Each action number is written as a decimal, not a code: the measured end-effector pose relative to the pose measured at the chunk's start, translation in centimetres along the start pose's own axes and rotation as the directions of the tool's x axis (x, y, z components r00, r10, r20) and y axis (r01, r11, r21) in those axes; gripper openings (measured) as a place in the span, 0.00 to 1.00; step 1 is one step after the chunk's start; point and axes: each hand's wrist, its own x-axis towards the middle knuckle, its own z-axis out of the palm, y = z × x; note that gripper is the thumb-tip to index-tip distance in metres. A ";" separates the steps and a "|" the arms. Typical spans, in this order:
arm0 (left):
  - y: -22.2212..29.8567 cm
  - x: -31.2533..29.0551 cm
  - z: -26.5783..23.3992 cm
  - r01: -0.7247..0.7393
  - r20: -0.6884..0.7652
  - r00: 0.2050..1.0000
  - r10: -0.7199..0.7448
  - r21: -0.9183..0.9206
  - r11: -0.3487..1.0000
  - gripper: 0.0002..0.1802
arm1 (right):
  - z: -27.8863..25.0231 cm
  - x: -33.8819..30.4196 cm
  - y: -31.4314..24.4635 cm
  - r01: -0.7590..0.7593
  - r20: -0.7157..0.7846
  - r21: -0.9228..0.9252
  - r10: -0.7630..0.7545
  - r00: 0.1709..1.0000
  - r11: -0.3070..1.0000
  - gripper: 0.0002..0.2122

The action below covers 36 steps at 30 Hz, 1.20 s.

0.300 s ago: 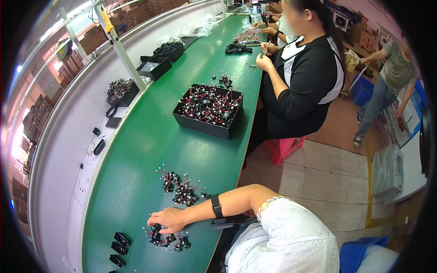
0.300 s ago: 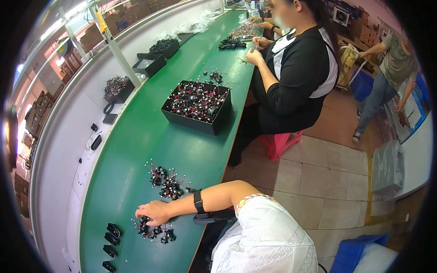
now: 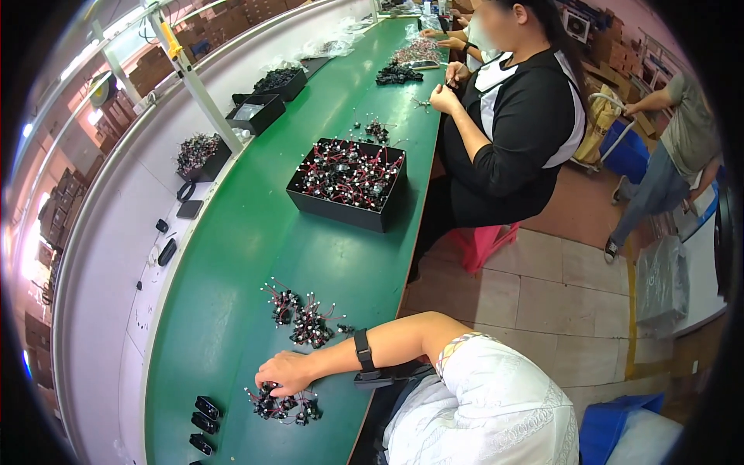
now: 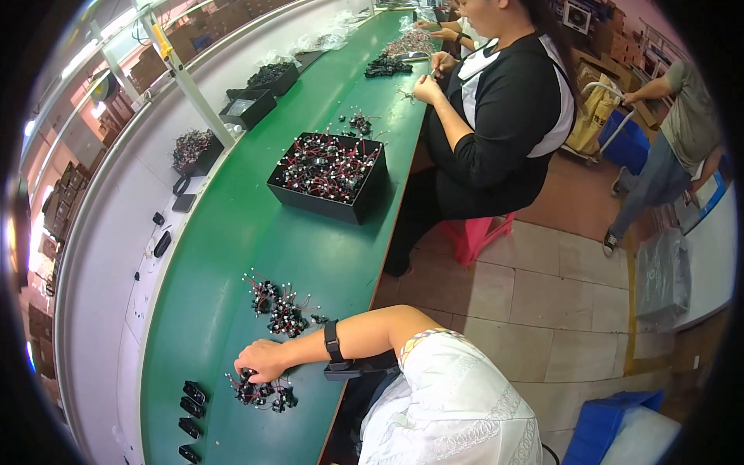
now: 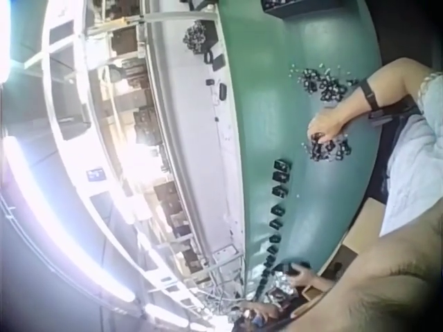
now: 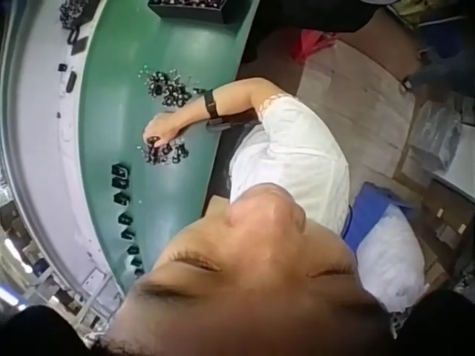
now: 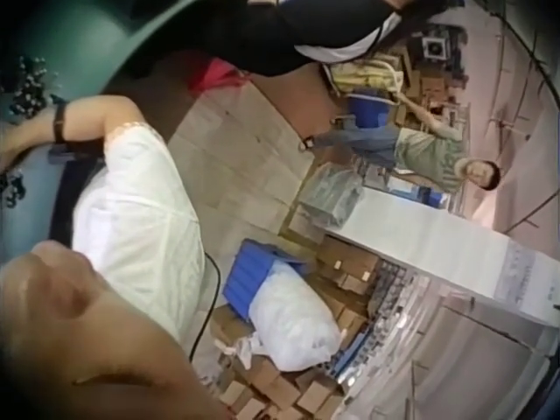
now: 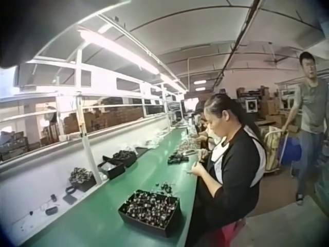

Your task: The person picks up a plastic housing from a box, inserts a circuit board with wires into it, and presses the components together. They then place the assembled unit onto a green conveyor belt and repeat the process.

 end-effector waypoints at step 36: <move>20.9 11.4 4.7 0.499 0.643 0.671 0.370 -0.760 0.415 0.31 | 1.2 9.2 -16.3 0.101 0.454 -0.058 -0.064 0.889 0.993 0.08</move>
